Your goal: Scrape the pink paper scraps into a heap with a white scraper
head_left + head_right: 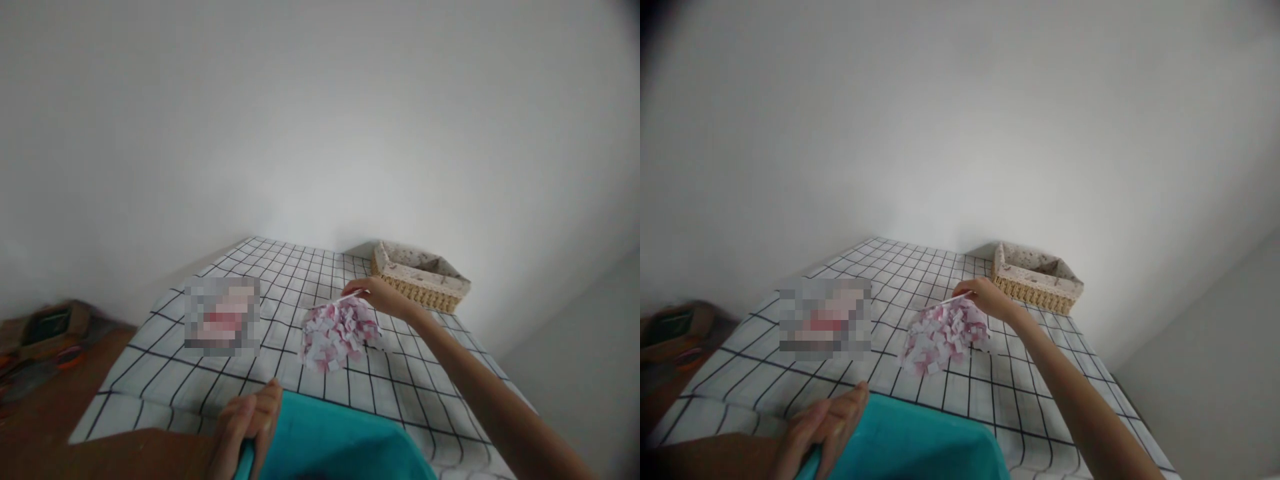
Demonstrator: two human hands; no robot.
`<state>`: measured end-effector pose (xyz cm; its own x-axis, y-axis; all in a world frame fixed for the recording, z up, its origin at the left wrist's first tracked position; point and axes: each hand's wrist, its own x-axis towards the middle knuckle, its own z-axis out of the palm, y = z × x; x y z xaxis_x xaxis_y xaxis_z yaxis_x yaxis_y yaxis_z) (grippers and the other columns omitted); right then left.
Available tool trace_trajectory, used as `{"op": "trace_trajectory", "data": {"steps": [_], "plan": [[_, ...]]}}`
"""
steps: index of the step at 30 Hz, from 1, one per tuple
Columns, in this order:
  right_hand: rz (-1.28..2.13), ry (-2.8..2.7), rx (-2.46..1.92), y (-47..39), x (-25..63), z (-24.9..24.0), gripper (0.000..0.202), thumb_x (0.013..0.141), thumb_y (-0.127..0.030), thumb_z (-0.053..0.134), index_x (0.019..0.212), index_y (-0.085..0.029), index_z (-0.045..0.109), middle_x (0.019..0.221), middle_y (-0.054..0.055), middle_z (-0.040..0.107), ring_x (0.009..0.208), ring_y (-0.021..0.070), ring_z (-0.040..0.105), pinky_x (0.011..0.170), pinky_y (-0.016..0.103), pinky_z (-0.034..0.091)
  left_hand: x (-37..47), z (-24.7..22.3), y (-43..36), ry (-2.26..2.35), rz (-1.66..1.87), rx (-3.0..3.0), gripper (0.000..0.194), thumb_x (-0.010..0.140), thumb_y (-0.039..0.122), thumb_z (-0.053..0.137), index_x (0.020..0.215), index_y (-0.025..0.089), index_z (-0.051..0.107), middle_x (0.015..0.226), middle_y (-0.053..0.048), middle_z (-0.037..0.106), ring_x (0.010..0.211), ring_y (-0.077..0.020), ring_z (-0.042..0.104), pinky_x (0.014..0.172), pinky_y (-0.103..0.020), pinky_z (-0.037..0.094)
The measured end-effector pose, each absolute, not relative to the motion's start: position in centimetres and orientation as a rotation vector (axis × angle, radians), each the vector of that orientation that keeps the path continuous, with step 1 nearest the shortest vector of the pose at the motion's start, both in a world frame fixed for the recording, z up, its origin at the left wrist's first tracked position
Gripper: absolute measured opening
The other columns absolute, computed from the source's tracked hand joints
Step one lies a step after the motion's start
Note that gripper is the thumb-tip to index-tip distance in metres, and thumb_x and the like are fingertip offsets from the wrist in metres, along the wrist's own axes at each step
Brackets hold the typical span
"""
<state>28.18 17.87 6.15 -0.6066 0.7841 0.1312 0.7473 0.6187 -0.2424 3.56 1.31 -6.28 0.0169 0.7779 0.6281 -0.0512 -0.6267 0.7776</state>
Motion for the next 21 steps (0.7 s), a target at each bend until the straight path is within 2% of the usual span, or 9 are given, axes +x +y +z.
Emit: {"op": "trace_trajectory", "data": {"steps": [1,4,7,11,16,21], "plan": [[0.223,-2.601,-1.263,17.3,28.8,6.3,0.025,0.085,-0.006,0.047,0.089,-0.019,0.067,0.092,0.002,0.071,0.086,0.0125,0.064,0.077,0.023,0.047,3.6,-5.9,1.5,0.628,1.655,1.657,0.061,0.095,0.026,0.020,0.034,0.022,0.026,0.030,0.004,0.040,0.031,-0.0130,0.042,0.062,-0.034,0.046],[0.117,-2.485,-1.340,16.7,30.2,6.3,0.023,0.083,-0.008,0.048,0.090,-0.018,0.068,0.089,0.006,0.072,0.084,0.0162,0.065,0.075,0.025,0.047,3.4,-4.7,1.6,0.461,1.583,1.698,0.059,0.095,0.023,0.018,0.037,0.021,0.031,0.033,0.004,0.043,0.032,-0.0118,0.043,0.061,-0.031,0.044],[0.005,-2.357,-1.440,16.9,30.8,5.9,0.023,0.083,-0.009,0.047,0.089,-0.014,0.068,0.085,0.011,0.072,0.082,0.0217,0.066,0.073,0.030,0.046,3.3,-3.6,1.0,0.500,1.526,1.649,0.059,0.095,0.024,0.018,0.039,0.020,0.033,0.036,0.003,0.044,0.036,-0.0117,0.043,0.064,-0.030,0.043],[-0.049,-2.295,-1.503,16.1,30.7,5.6,0.021,0.079,-0.007,0.050,0.083,-0.017,0.068,0.081,0.009,0.072,0.080,0.0223,0.066,0.073,0.030,0.046,3.4,-2.6,0.4,0.538,1.542,1.573,0.058,0.095,0.022,0.019,0.039,0.019,0.033,0.040,0.003,0.044,0.040,-0.0121,0.043,0.072,-0.032,0.041],[-0.112,-2.169,-1.564,12.8,31.7,6.5,0.023,0.081,-0.013,0.049,0.097,-0.016,0.066,0.091,0.010,0.071,0.085,0.0249,0.065,0.073,0.032,0.047,3.0,-2.5,0.9,0.445,1.443,1.673,0.061,0.097,0.023,0.013,0.040,0.017,0.034,0.039,0.003,0.043,0.040,-0.0111,0.041,0.067,-0.033,0.038],[-0.078,-2.081,-1.557,7.1,33.9,7.1,0.023,0.085,-0.025,0.048,0.100,-0.015,0.062,0.089,0.009,0.071,0.074,0.0214,0.065,0.062,0.029,0.050,2.8,-2.8,0.3,0.473,1.389,1.664,0.061,0.097,0.024,0.013,0.042,0.018,0.038,0.041,0.002,0.045,0.042,-0.0125,0.043,0.062,-0.034,0.037]]}}
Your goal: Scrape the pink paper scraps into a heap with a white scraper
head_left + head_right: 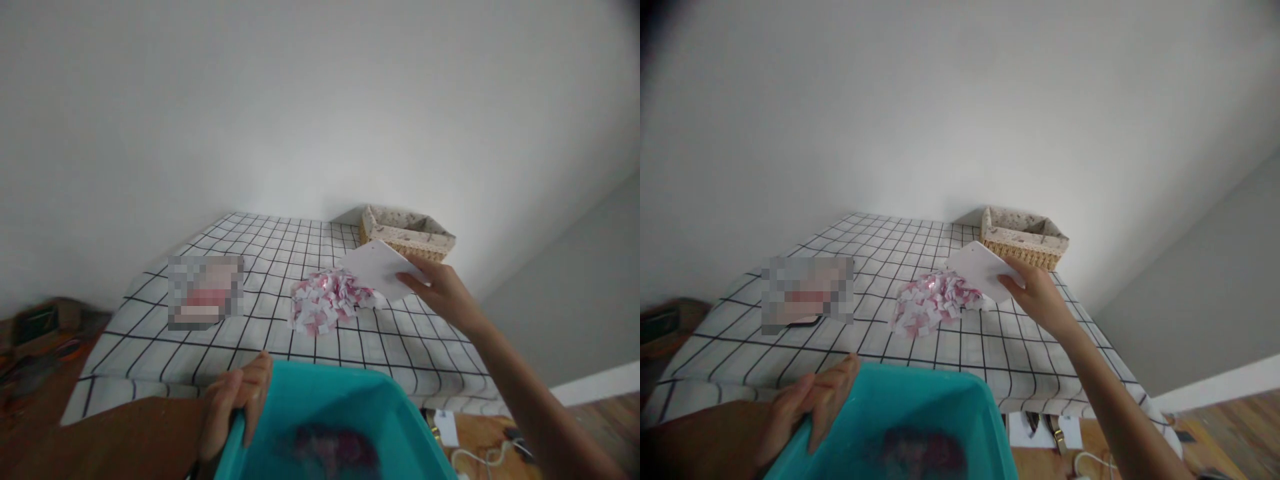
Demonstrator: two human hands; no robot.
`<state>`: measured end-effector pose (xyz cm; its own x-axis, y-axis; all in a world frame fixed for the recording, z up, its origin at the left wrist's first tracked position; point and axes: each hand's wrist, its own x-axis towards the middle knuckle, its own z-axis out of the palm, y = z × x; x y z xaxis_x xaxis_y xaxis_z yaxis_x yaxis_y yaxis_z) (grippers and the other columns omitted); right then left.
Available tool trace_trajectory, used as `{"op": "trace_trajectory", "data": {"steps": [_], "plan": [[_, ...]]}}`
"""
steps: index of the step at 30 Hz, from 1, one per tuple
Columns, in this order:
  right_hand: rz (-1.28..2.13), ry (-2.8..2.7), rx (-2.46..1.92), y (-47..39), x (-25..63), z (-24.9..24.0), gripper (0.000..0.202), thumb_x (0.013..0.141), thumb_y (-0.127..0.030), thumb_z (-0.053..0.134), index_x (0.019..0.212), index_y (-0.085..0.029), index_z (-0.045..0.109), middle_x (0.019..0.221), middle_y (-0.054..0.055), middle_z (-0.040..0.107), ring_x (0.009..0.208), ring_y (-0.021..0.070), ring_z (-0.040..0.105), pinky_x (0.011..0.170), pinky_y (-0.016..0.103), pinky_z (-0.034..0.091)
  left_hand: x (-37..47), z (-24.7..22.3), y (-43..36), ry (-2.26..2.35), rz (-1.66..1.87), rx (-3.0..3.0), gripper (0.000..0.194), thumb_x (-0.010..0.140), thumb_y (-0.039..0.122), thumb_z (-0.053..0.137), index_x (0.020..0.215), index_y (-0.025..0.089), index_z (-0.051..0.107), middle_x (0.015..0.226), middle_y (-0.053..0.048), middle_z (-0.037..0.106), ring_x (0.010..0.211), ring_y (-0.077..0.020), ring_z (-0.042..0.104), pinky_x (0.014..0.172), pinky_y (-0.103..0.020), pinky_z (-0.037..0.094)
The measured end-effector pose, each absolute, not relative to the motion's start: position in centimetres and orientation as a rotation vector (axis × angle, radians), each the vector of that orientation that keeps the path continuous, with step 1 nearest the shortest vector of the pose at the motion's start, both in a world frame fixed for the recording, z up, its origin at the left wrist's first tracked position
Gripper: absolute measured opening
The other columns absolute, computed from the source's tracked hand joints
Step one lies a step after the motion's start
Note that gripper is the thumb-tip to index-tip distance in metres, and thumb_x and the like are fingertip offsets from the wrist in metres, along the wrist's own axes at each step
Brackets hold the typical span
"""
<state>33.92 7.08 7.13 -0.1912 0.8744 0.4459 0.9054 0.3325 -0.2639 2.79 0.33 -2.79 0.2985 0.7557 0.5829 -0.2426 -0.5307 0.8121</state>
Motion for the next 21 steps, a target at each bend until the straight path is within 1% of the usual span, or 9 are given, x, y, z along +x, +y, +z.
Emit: {"op": "trace_trajectory", "data": {"steps": [2,4,5,8,10,12,14,17,21], "plan": [[0.047,-2.104,-1.481,4.7,34.2,7.1,0.023,0.086,-0.028,0.048,0.101,-0.016,0.061,0.083,0.007,0.071,0.068,0.0187,0.065,0.054,0.025,0.049,2.9,-2.8,0.0,0.476,1.392,1.653,0.060,0.097,0.025,0.013,0.042,0.018,0.038,0.041,0.002,0.044,0.041,-0.0127,0.040,0.060,-0.033,0.036],[0.116,-2.196,-1.433,2.8,33.9,7.1,0.022,0.088,-0.026,0.047,0.103,-0.019,0.061,0.081,0.004,0.071,0.060,0.0150,0.064,0.048,0.022,0.047,3.0,-2.9,-0.1,0.457,1.395,1.656,0.060,0.097,0.025,0.014,0.043,0.018,0.038,0.041,0.002,0.044,0.041,-0.0128,0.039,0.058,-0.033,0.036],[0.111,-2.223,-1.409,2.2,33.5,7.0,0.022,0.088,-0.024,0.046,0.104,-0.019,0.061,0.083,0.004,0.072,0.060,0.0141,0.064,0.049,0.021,0.048,3.0,-2.9,0.0,0.445,1.392,1.662,0.060,0.097,0.024,0.014,0.043,0.018,0.038,0.041,0.002,0.044,0.041,-0.0129,0.040,0.058,-0.033,0.036],[0.100,-2.339,-1.296,1.3,32.2,6.9,0.025,0.089,-0.016,0.045,0.106,-0.021,0.061,0.094,0.004,0.071,0.075,0.0138,0.066,0.064,0.022,0.051,2.9,-2.9,0.1,0.429,1.342,1.697,0.060,0.097,0.024,0.014,0.043,0.019,0.040,0.042,0.002,0.047,0.042,-0.0136,0.043,0.064,-0.035,0.038],[0.120,-2.439,-1.232,1.5,31.4,6.7,0.027,0.089,-0.014,0.043,0.106,-0.023,0.061,0.094,0.004,0.070,0.080,0.0134,0.065,0.069,0.023,0.050,2.7,-2.9,0.1,0.452,1.353,1.681,0.060,0.097,0.023,0.015,0.042,0.020,0.040,0.042,0.002,0.048,0.043,-0.0144,0.044,0.068,-0.036,0.039],[0.083,-2.486,-1.217,1.8,30.8,6.3,0.028,0.089,-0.012,0.041,0.104,-0.022,0.063,0.091,0.004,0.070,0.079,0.0135,0.065,0.067,0.024,0.051,2.7,-2.9,0.0,0.465,1.352,1.680,0.060,0.096,0.024,0.014,0.042,0.020,0.039,0.042,0.001,0.047,0.044,-0.0149,0.045,0.066,-0.035,0.039],[-0.025,-2.465,-1.243,2.2,30.7,5.8,0.028,0.089,-0.011,0.041,0.102,-0.021,0.064,0.089,0.005,0.070,0.077,0.0153,0.066,0.065,0.027,0.051,2.7,-2.9,-0.1,0.486,1.350,1.694,0.060,0.096,0.024,0.013,0.042,0.019,0.037,0.041,0.001,0.047,0.045,-0.0150,0.046,0.065,-0.035,0.039],[-0.146,-2.363,-1.298,2.4,30.7,5.3,0.028,0.088,-0.011,0.041,0.103,-0.019,0.063,0.091,0.007,0.070,0.078,0.0177,0.066,0.064,0.030,0.052,2.7,-2.8,-0.1,0.506,1.369,1.703,0.059,0.096,0.025,0.013,0.042,0.019,0.037,0.041,0.001,0.047,0.045,-0.0149,0.047,0.064,-0.035,0.040],[-0.079,-2.341,-1.303,2.3,30.6,5.1,0.028,0.089,-0.012,0.041,0.104,-0.022,0.063,0.092,0.006,0.070,0.078,0.0161,0.066,0.064,0.028,0.053,2.7,-2.7,-0.1,0.505,1.341,1.750,0.059,0.096,0.025,0.015,0.042,0.019,0.037,0.040,0.001,0.048,0.042,-0.0147,0.048,0.063,-0.035,0.041]]}}
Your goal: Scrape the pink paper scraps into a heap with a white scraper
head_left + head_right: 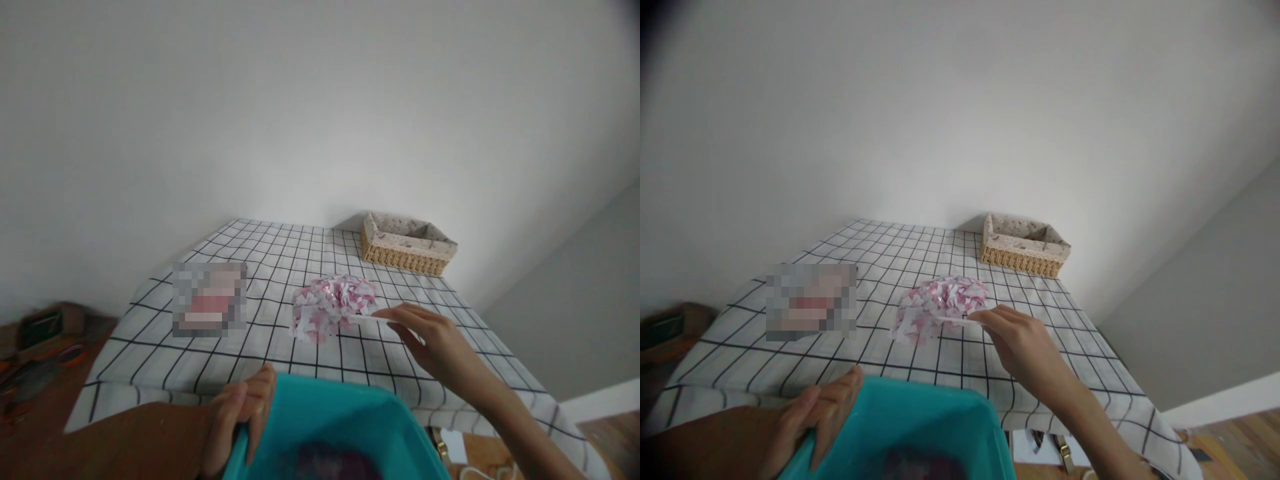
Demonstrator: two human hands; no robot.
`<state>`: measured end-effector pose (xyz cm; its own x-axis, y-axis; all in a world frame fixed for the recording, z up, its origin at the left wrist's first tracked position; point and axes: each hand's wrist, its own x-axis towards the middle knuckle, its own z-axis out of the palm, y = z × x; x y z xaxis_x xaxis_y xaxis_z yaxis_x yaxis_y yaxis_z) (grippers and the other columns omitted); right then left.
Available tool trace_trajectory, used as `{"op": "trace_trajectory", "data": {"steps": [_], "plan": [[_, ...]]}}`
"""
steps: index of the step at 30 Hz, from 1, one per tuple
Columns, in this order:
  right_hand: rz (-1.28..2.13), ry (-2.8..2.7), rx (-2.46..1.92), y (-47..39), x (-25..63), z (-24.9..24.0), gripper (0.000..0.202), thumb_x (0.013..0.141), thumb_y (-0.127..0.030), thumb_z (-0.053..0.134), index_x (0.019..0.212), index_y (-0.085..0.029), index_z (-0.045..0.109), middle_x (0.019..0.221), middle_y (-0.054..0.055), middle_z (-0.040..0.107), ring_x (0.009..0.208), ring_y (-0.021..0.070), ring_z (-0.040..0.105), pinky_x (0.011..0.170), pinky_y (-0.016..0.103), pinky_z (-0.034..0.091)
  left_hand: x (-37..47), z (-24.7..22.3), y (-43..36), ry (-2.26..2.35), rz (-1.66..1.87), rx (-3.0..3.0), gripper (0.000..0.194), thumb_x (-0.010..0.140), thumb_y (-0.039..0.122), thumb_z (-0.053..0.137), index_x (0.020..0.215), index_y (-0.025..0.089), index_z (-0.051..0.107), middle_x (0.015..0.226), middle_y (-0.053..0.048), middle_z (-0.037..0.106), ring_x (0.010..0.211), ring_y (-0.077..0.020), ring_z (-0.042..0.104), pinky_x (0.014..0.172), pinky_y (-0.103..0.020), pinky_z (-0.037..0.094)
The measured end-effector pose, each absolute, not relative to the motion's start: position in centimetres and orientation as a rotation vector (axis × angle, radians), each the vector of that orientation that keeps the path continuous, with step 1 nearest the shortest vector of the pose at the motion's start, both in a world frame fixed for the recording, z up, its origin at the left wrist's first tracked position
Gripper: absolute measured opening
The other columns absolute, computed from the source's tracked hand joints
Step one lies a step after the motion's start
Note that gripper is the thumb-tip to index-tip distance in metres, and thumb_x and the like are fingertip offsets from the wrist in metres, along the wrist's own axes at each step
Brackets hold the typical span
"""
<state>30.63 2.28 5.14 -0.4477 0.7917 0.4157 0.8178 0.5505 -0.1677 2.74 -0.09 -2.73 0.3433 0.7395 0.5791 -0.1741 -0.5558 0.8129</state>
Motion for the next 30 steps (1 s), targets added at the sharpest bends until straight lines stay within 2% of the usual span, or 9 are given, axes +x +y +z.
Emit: {"op": "trace_trajectory", "data": {"steps": [3,7,12,18,24,30], "plan": [[-0.046,-2.380,-1.292,2.3,30.5,4.8,0.028,0.089,-0.011,0.041,0.102,-0.022,0.063,0.090,0.005,0.070,0.078,0.0165,0.066,0.066,0.029,0.053,2.8,-2.7,-0.1,0.522,1.373,1.726,0.060,0.096,0.027,0.016,0.040,0.019,0.037,0.039,0.000,0.046,0.041,-0.0148,0.045,0.059,-0.035,0.040],[-0.157,-2.278,-1.371,2.4,30.5,4.6,0.026,0.088,-0.011,0.042,0.101,-0.018,0.063,0.093,0.009,0.071,0.076,0.0193,0.067,0.062,0.031,0.053,3.3,-2.7,-0.2,0.506,1.403,1.686,0.062,0.096,0.025,0.015,0.039,0.018,0.037,0.038,0.001,0.045,0.040,-0.0134,0.044,0.064,-0.035,0.040],[-0.021,-2.318,-1.335,1.6,30.4,4.9,0.026,0.087,-0.010,0.044,0.101,-0.021,0.062,0.090,0.004,0.070,0.076,0.0159,0.067,0.063,0.027,0.052,3.9,-3.1,-0.2,0.460,1.583,1.576,0.061,0.095,0.022,0.016,0.036,0.017,0.031,0.033,0.002,0.036,0.035,-0.0117,0.035,0.057,-0.034,0.036],[-0.195,-2.273,-1.451,1.6,30.4,4.6,0.024,0.088,-0.014,0.043,0.099,-0.020,0.063,0.089,0.007,0.071,0.071,0.0188,0.067,0.058,0.029,0.052,3.3,-2.9,-0.3,0.529,1.415,1.637,0.063,0.096,0.029,0.015,0.038,0.017,0.035,0.037,0.001,0.041,0.040,-0.0136,0.040,0.061,-0.037,0.036],[-0.029,-2.316,-1.322,0.9,29.7,4.9,0.026,0.088,-0.011,0.042,0.100,-0.022,0.062,0.089,0.004,0.071,0.075,0.0151,0.066,0.063,0.025,0.051,3.4,-2.5,-0.4,0.482,1.378,1.638,0.062,0.096,0.030,0.017,0.039,0.017,0.037,0.038,0.001,0.042,0.041,-0.0136,0.040,0.057,-0.035,0.033],[-0.205,-2.232,-1.433,1.2,30.0,4.4,0.023,0.087,-0.013,0.044,0.099,-0.019,0.062,0.085,0.006,0.070,0.070,0.0182,0.066,0.056,0.028,0.050,4.1,-2.9,-0.6,0.529,1.531,1.505,0.061,0.095,0.026,0.018,0.036,0.016,0.032,0.034,0.001,0.037,0.039,-0.0125,0.035,0.057,-0.035,0.034]]}}
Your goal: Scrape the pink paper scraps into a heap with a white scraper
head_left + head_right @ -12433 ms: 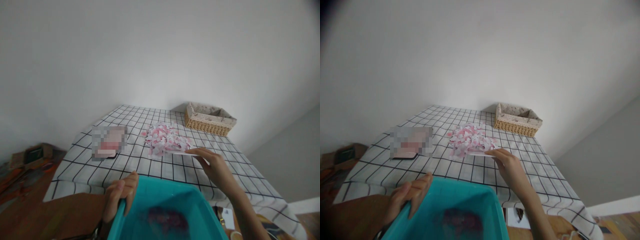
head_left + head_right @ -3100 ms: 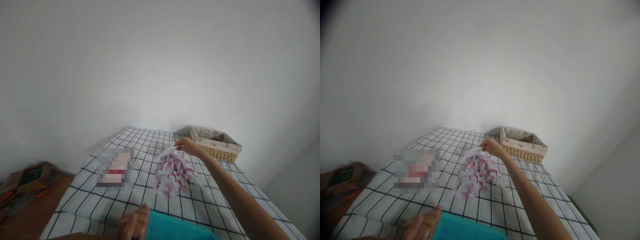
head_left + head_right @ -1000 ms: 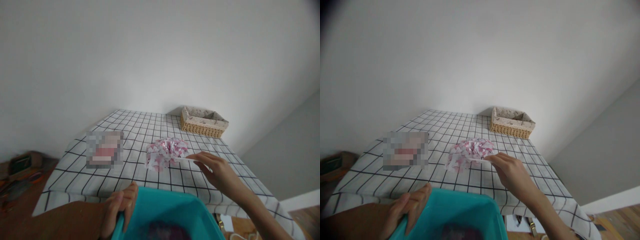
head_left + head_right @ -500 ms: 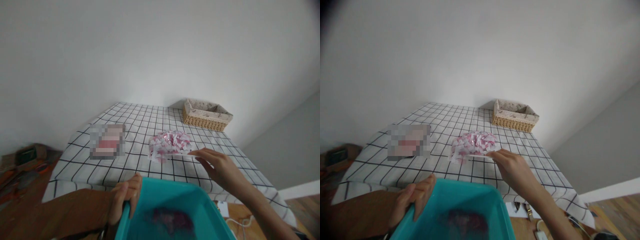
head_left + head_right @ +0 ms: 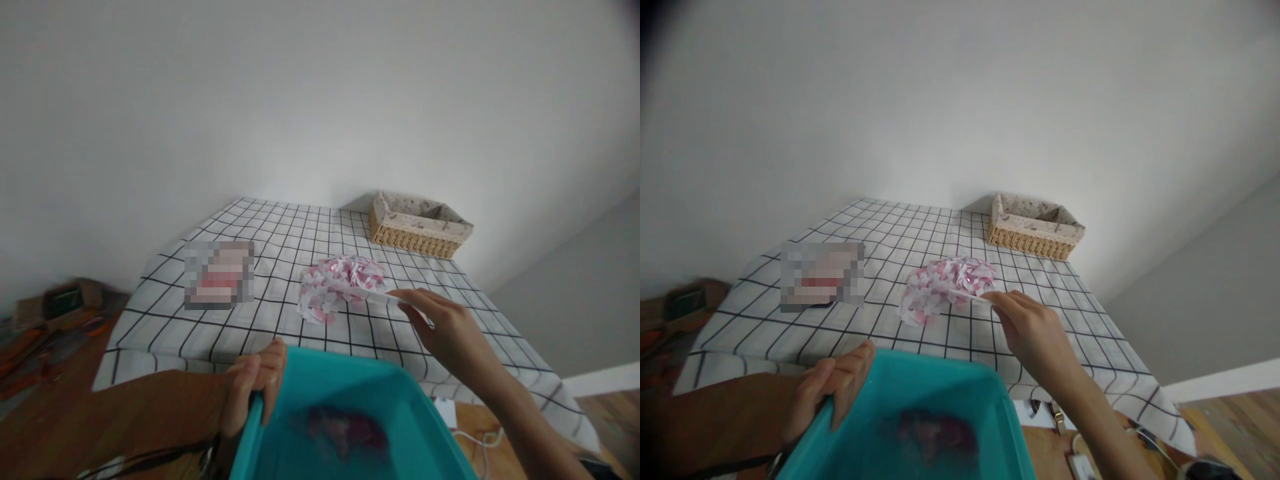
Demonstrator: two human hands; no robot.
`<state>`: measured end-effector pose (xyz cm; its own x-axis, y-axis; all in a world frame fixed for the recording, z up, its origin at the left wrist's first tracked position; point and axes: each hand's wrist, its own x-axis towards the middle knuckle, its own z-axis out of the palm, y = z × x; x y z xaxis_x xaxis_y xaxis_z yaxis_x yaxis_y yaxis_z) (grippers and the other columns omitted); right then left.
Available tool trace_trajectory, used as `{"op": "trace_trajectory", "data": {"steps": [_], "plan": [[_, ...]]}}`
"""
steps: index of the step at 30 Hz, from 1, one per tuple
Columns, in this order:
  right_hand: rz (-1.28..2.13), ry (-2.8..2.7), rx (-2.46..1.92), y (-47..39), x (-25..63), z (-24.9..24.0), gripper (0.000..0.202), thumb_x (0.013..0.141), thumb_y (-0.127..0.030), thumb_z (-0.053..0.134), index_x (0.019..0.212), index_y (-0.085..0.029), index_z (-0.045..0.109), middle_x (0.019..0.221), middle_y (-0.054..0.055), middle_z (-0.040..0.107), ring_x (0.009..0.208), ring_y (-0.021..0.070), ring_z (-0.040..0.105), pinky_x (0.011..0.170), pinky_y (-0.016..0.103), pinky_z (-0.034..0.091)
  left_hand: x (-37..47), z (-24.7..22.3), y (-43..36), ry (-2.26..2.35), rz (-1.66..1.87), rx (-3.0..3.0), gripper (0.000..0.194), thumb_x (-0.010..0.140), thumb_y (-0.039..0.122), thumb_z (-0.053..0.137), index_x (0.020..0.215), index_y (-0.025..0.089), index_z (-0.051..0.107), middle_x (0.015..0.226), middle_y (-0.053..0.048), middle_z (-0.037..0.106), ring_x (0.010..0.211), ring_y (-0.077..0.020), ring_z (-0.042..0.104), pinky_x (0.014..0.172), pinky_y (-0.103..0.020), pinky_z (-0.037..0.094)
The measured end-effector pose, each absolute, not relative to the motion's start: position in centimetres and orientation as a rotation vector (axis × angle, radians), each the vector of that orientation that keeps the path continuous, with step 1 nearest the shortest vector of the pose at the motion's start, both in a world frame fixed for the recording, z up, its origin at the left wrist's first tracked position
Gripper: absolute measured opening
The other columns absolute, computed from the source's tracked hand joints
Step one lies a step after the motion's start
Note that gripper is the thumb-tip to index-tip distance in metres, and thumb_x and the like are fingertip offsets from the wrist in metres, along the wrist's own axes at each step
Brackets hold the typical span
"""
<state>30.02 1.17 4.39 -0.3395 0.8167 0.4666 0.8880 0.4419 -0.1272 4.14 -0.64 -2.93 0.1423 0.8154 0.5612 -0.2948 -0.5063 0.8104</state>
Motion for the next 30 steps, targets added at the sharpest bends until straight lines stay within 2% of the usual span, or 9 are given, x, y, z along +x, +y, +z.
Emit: {"op": "trace_trajectory", "data": {"steps": [7,13,18,21,25,30], "plan": [[0.017,-2.344,-1.266,0.3,29.3,4.8,0.030,0.087,-0.007,0.041,0.098,-0.024,0.063,0.088,0.002,0.070,0.078,0.0143,0.066,0.067,0.025,0.051,3.7,-2.6,-0.3,0.491,1.459,1.609,0.062,0.096,0.027,0.017,0.038,0.016,0.035,0.036,0.001,0.040,0.039,-0.0118,0.037,0.058,-0.034,0.036],[-0.161,-2.271,-1.351,0.9,29.1,4.5,0.031,0.084,-0.006,0.040,0.099,-0.020,0.064,0.085,0.006,0.071,0.073,0.0175,0.066,0.060,0.029,0.052,3.5,-2.2,-0.3,0.491,1.446,1.647,0.063,0.096,0.027,0.016,0.037,0.017,0.035,0.035,0.001,0.040,0.037,-0.0118,0.038,0.059,-0.035,0.038],[-0.042,-2.355,-1.240,0.9,28.3,4.8,0.031,0.087,-0.008,0.040,0.097,-0.022,0.065,0.088,0.004,0.071,0.077,0.0162,0.066,0.066,0.029,0.053,3.7,-2.9,-0.1,0.486,1.475,1.633,0.064,0.096,0.028,0.016,0.036,0.017,0.034,0.033,0.001,0.038,0.036,-0.0114,0.036,0.057,-0.033,0.037],[-0.099,-2.386,-1.242,1.1,28.0,4.6,0.031,0.087,-0.006,0.040,0.099,-0.019,0.065,0.090,0.006,0.071,0.078,0.0182,0.065,0.066,0.032,0.053,3.8,-2.9,-0.1,0.474,1.511,1.616,0.065,0.095,0.029,0.015,0.034,0.016,0.032,0.031,0.002,0.035,0.034,-0.0110,0.034,0.055,-0.033,0.036],[-0.194,-2.321,-1.302,1.4,28.0,4.5,0.031,0.086,-0.006,0.041,0.101,-0.019,0.064,0.091,0.006,0.070,0.080,0.0190,0.065,0.067,0.033,0.053,3.6,-2.7,-0.2,0.521,1.441,1.627,0.063,0.096,0.026,0.018,0.036,0.017,0.037,0.035,0.000,0.041,0.039,-0.0125,0.039,0.060,-0.035,0.038],[-0.043,-2.363,-1.225,1.0,28.0,4.9,0.031,0.087,-0.006,0.041,0.099,-0.021,0.065,0.092,0.004,0.070,0.081,0.0168,0.065,0.069,0.030,0.053,3.9,-3.2,-0.2,0.473,1.534,1.596,0.063,0.095,0.027,0.017,0.035,0.016,0.032,0.032,0.002,0.036,0.034,-0.0101,0.034,0.057,-0.033,0.036]]}}
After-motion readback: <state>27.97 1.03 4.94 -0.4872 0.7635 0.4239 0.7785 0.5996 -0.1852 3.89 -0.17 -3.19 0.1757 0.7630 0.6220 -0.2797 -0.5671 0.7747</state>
